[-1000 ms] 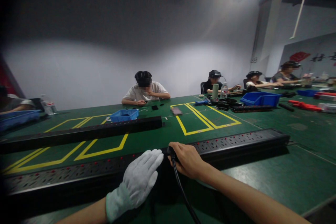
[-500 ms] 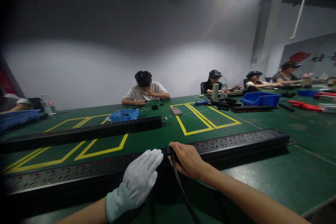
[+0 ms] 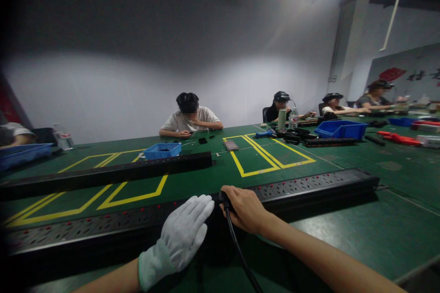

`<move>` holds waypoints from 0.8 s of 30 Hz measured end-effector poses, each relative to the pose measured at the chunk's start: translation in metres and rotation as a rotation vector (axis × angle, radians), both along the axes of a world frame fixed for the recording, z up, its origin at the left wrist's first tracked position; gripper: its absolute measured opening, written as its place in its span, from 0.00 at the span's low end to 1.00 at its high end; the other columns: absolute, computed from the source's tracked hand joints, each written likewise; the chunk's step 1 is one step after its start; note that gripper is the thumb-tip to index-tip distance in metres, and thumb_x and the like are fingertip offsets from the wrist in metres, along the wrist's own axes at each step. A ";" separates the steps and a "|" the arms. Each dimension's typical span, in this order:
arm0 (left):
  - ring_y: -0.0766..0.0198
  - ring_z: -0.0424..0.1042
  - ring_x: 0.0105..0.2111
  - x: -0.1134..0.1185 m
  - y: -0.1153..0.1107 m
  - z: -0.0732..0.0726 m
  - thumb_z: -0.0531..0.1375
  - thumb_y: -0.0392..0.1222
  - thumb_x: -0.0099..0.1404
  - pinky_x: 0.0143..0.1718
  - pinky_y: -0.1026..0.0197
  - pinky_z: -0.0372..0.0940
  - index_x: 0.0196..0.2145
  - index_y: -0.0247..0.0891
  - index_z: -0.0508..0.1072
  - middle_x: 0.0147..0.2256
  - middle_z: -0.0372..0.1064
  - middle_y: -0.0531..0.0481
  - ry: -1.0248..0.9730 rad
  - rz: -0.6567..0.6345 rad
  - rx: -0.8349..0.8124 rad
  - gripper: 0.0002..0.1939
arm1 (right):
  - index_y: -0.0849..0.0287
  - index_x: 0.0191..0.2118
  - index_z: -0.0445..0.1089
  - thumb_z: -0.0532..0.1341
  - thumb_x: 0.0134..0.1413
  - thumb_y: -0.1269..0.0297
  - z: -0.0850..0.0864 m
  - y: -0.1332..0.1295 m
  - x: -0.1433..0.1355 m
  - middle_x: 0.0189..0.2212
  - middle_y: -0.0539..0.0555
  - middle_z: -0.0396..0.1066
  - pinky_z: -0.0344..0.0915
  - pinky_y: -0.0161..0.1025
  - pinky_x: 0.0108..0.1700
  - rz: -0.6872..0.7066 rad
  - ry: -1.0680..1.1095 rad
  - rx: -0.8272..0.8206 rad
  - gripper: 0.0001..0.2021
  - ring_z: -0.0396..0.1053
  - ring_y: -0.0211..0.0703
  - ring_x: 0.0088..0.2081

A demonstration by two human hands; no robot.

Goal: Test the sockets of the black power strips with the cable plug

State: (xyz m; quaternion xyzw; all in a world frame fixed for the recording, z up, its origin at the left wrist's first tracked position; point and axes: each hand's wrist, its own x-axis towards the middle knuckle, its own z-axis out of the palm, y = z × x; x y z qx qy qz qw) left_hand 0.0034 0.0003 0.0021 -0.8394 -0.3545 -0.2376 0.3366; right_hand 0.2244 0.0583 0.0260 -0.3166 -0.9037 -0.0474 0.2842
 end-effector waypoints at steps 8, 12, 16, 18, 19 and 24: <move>0.55 0.56 0.57 0.001 0.000 0.000 0.49 0.37 0.63 0.57 0.51 0.56 0.57 0.31 0.60 0.56 0.59 0.44 -0.005 0.000 0.018 0.24 | 0.59 0.49 0.58 0.55 0.54 0.68 -0.001 0.001 0.001 0.37 0.56 0.68 0.62 0.36 0.37 0.002 -0.025 -0.013 0.15 0.68 0.43 0.37; 0.55 0.55 0.58 0.001 0.000 -0.002 0.49 0.37 0.63 0.58 0.50 0.55 0.58 0.32 0.58 0.57 0.57 0.44 0.003 0.011 0.004 0.25 | 0.60 0.49 0.57 0.54 0.55 0.67 -0.001 0.002 0.001 0.38 0.57 0.68 0.62 0.36 0.38 0.000 -0.039 -0.022 0.15 0.68 0.44 0.37; 0.55 0.55 0.58 0.000 -0.001 -0.001 0.49 0.37 0.63 0.58 0.51 0.55 0.59 0.30 0.56 0.57 0.56 0.43 0.006 0.003 0.015 0.26 | 0.60 0.49 0.57 0.54 0.56 0.67 0.000 0.001 0.001 0.38 0.57 0.68 0.61 0.37 0.37 -0.008 -0.047 -0.028 0.15 0.68 0.44 0.37; 0.56 0.55 0.58 0.000 -0.001 0.000 0.49 0.37 0.64 0.58 0.51 0.55 0.59 0.30 0.56 0.57 0.57 0.43 0.005 -0.001 0.015 0.26 | 0.60 0.50 0.57 0.54 0.55 0.68 0.000 0.001 0.001 0.38 0.57 0.68 0.62 0.37 0.37 -0.010 -0.055 -0.031 0.16 0.68 0.44 0.37; 0.56 0.55 0.58 0.000 0.000 0.000 0.48 0.37 0.64 0.58 0.51 0.54 0.59 0.30 0.56 0.57 0.57 0.43 0.008 -0.001 0.012 0.25 | 0.60 0.50 0.57 0.54 0.55 0.68 0.000 0.001 0.001 0.38 0.57 0.68 0.62 0.37 0.37 -0.009 -0.057 -0.030 0.16 0.68 0.44 0.37; 0.56 0.55 0.58 -0.001 0.001 0.000 0.47 0.38 0.65 0.58 0.52 0.54 0.59 0.30 0.55 0.57 0.57 0.43 0.020 -0.006 -0.002 0.25 | 0.60 0.50 0.57 0.54 0.55 0.68 0.000 0.001 0.001 0.38 0.57 0.68 0.61 0.36 0.38 0.000 -0.051 -0.025 0.16 0.68 0.44 0.38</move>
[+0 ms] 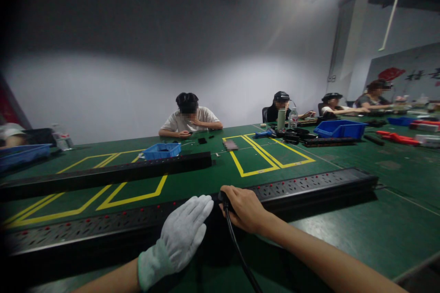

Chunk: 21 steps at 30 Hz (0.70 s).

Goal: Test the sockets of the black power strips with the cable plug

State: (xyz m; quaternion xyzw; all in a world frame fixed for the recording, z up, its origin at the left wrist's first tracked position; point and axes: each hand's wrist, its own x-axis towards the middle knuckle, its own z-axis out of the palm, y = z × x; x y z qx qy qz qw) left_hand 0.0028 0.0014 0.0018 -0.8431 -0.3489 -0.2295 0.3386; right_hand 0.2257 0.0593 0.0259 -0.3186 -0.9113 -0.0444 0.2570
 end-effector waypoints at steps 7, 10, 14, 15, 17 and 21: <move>0.56 0.57 0.57 0.001 0.000 0.001 0.48 0.37 0.64 0.57 0.52 0.56 0.59 0.28 0.55 0.56 0.59 0.42 0.011 -0.004 0.050 0.25 | 0.60 0.50 0.57 0.54 0.56 0.67 0.001 -0.001 0.000 0.37 0.57 0.68 0.61 0.36 0.37 -0.011 -0.006 -0.004 0.15 0.68 0.44 0.37; 0.56 0.54 0.58 0.000 0.001 -0.002 0.48 0.38 0.65 0.58 0.52 0.54 0.60 0.29 0.54 0.58 0.56 0.43 0.017 0.015 0.025 0.26 | 0.60 0.50 0.57 0.53 0.56 0.67 0.001 -0.001 0.000 0.38 0.57 0.68 0.61 0.36 0.38 -0.007 -0.008 -0.006 0.15 0.68 0.44 0.38; 0.55 0.54 0.58 -0.001 0.002 -0.003 0.48 0.39 0.65 0.57 0.51 0.55 0.60 0.30 0.54 0.58 0.55 0.43 0.041 0.029 0.020 0.26 | 0.60 0.50 0.56 0.52 0.57 0.66 0.001 0.000 0.000 0.38 0.57 0.68 0.61 0.37 0.37 -0.008 -0.027 -0.003 0.15 0.68 0.44 0.37; 0.55 0.54 0.58 0.000 0.002 -0.003 0.48 0.39 0.65 0.57 0.51 0.56 0.60 0.30 0.54 0.58 0.55 0.43 0.043 0.030 0.025 0.26 | 0.60 0.50 0.56 0.52 0.57 0.66 0.001 0.000 -0.001 0.38 0.57 0.68 0.61 0.37 0.37 -0.009 -0.029 -0.002 0.15 0.68 0.44 0.37; 0.55 0.55 0.58 0.000 0.002 -0.002 0.48 0.39 0.65 0.57 0.52 0.56 0.59 0.30 0.55 0.58 0.56 0.43 0.041 0.029 0.032 0.26 | 0.61 0.50 0.56 0.52 0.57 0.66 0.001 0.000 -0.001 0.38 0.57 0.68 0.61 0.37 0.37 -0.012 -0.030 -0.002 0.15 0.68 0.44 0.37; 0.55 0.56 0.57 0.001 0.000 0.000 0.49 0.38 0.64 0.57 0.52 0.56 0.59 0.29 0.57 0.56 0.58 0.43 0.019 0.012 0.039 0.25 | 0.60 0.49 0.57 0.53 0.57 0.64 0.002 -0.002 -0.002 0.38 0.57 0.68 0.61 0.37 0.38 -0.029 -0.030 -0.009 0.14 0.68 0.45 0.38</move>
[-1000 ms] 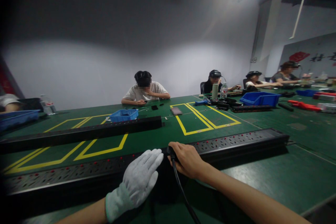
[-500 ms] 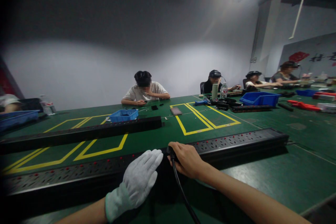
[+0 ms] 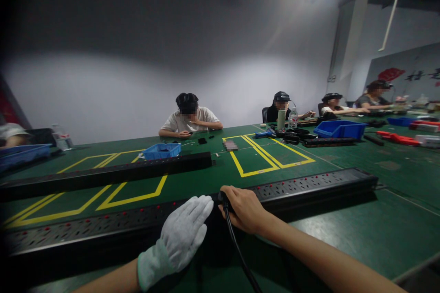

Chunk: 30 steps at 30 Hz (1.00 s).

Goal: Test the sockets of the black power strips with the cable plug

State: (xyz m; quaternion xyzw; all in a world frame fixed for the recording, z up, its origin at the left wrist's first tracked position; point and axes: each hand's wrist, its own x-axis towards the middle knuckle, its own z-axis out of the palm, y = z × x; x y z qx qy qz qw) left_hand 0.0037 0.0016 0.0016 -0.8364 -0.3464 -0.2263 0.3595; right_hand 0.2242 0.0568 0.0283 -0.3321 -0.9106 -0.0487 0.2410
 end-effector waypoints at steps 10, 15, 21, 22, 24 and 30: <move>0.54 0.55 0.58 -0.001 0.001 -0.004 0.50 0.39 0.64 0.57 0.50 0.56 0.59 0.29 0.56 0.57 0.57 0.43 -0.017 -0.013 -0.013 0.26 | 0.60 0.45 0.59 0.57 0.51 0.44 0.009 -0.007 -0.007 0.36 0.57 0.69 0.59 0.37 0.34 -0.101 -0.014 -0.029 0.25 0.69 0.48 0.36; 0.55 0.55 0.58 -0.001 0.002 -0.002 0.50 0.40 0.65 0.56 0.50 0.57 0.59 0.31 0.56 0.58 0.56 0.45 0.005 0.000 -0.030 0.26 | 0.59 0.42 0.59 0.55 0.53 0.46 0.007 -0.005 -0.011 0.35 0.56 0.70 0.57 0.37 0.31 -0.136 -0.017 -0.004 0.21 0.70 0.47 0.34; 0.55 0.55 0.57 -0.002 0.003 -0.004 0.50 0.40 0.65 0.56 0.51 0.57 0.59 0.32 0.56 0.58 0.55 0.45 0.008 -0.009 -0.031 0.26 | 0.57 0.37 0.57 0.56 0.51 0.45 0.008 -0.006 -0.013 0.31 0.54 0.70 0.54 0.35 0.28 -0.169 0.013 -0.010 0.19 0.69 0.45 0.30; 0.55 0.55 0.57 -0.002 0.003 -0.005 0.50 0.40 0.64 0.56 0.51 0.57 0.59 0.32 0.56 0.58 0.55 0.45 0.006 -0.011 -0.028 0.25 | 0.57 0.37 0.57 0.56 0.51 0.45 0.009 -0.007 -0.013 0.31 0.53 0.70 0.54 0.35 0.28 -0.173 0.016 -0.012 0.19 0.69 0.45 0.29; 0.54 0.56 0.57 -0.002 0.003 -0.004 0.51 0.40 0.64 0.56 0.51 0.57 0.59 0.31 0.57 0.58 0.56 0.44 0.004 -0.014 -0.019 0.25 | 0.57 0.37 0.57 0.56 0.51 0.45 0.010 -0.008 -0.014 0.30 0.53 0.70 0.53 0.35 0.27 -0.175 0.020 -0.009 0.19 0.69 0.45 0.29; 0.54 0.56 0.57 -0.001 0.001 -0.001 0.51 0.40 0.64 0.56 0.50 0.57 0.58 0.30 0.57 0.57 0.56 0.44 -0.012 -0.033 -0.029 0.26 | 0.58 0.38 0.58 0.57 0.50 0.45 0.008 -0.008 -0.014 0.31 0.54 0.70 0.54 0.35 0.28 -0.171 0.021 0.016 0.20 0.69 0.45 0.29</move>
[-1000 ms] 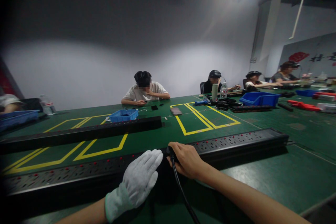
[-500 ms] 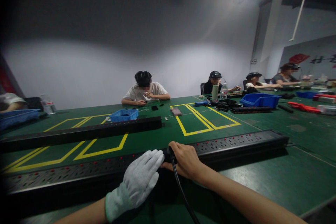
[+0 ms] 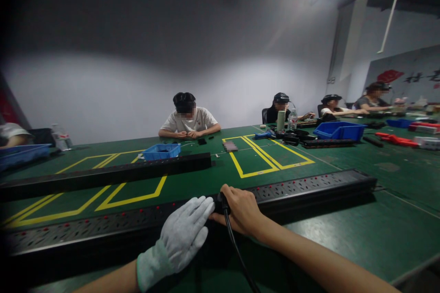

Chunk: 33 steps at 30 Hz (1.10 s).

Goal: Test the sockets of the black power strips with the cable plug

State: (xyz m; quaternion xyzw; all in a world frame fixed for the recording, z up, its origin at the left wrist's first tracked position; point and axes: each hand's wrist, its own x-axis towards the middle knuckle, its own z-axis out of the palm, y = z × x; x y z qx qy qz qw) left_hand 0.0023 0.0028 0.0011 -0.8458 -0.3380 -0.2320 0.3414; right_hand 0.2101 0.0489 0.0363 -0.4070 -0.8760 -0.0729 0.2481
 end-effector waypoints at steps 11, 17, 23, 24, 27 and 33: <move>0.54 0.53 0.58 -0.001 -0.002 0.001 0.51 0.41 0.64 0.57 0.50 0.56 0.59 0.30 0.56 0.59 0.54 0.44 -0.002 -0.007 -0.027 0.27 | 0.60 0.43 0.59 0.59 0.50 0.48 -0.005 0.002 0.002 0.35 0.56 0.69 0.60 0.37 0.33 0.032 -0.018 0.000 0.22 0.69 0.46 0.34; 0.53 0.54 0.58 0.000 -0.001 -0.001 0.51 0.39 0.63 0.57 0.49 0.56 0.59 0.31 0.56 0.58 0.55 0.44 -0.011 -0.009 -0.018 0.26 | 0.61 0.47 0.58 0.58 0.53 0.52 -0.005 0.003 0.008 0.38 0.58 0.69 0.62 0.38 0.38 0.106 -0.008 -0.032 0.20 0.69 0.46 0.38; 0.54 0.53 0.59 0.000 -0.001 -0.001 0.51 0.37 0.63 0.57 0.49 0.56 0.59 0.31 0.56 0.59 0.54 0.44 -0.016 -0.009 -0.025 0.26 | 0.61 0.48 0.58 0.58 0.54 0.55 -0.005 0.004 0.010 0.39 0.58 0.68 0.63 0.39 0.40 0.152 0.025 -0.036 0.20 0.68 0.46 0.40; 0.54 0.52 0.59 0.000 -0.001 -0.001 0.51 0.38 0.63 0.57 0.49 0.56 0.59 0.32 0.56 0.59 0.54 0.44 -0.019 -0.011 -0.027 0.26 | 0.60 0.48 0.58 0.59 0.53 0.55 -0.005 0.004 0.010 0.39 0.58 0.68 0.63 0.39 0.39 0.152 0.031 -0.034 0.20 0.69 0.46 0.39; 0.53 0.52 0.59 0.000 -0.001 -0.001 0.51 0.38 0.63 0.58 0.49 0.56 0.59 0.32 0.55 0.59 0.53 0.44 -0.025 -0.020 -0.035 0.27 | 0.60 0.47 0.58 0.59 0.53 0.56 -0.004 0.004 0.010 0.38 0.58 0.69 0.63 0.39 0.39 0.159 0.033 -0.032 0.19 0.69 0.45 0.39; 0.53 0.50 0.60 0.000 -0.002 -0.002 0.51 0.37 0.63 0.58 0.48 0.55 0.60 0.32 0.54 0.60 0.51 0.45 -0.032 -0.009 -0.061 0.27 | 0.60 0.48 0.58 0.59 0.53 0.55 -0.006 0.005 0.011 0.39 0.58 0.68 0.64 0.39 0.40 0.164 0.032 -0.022 0.20 0.69 0.46 0.40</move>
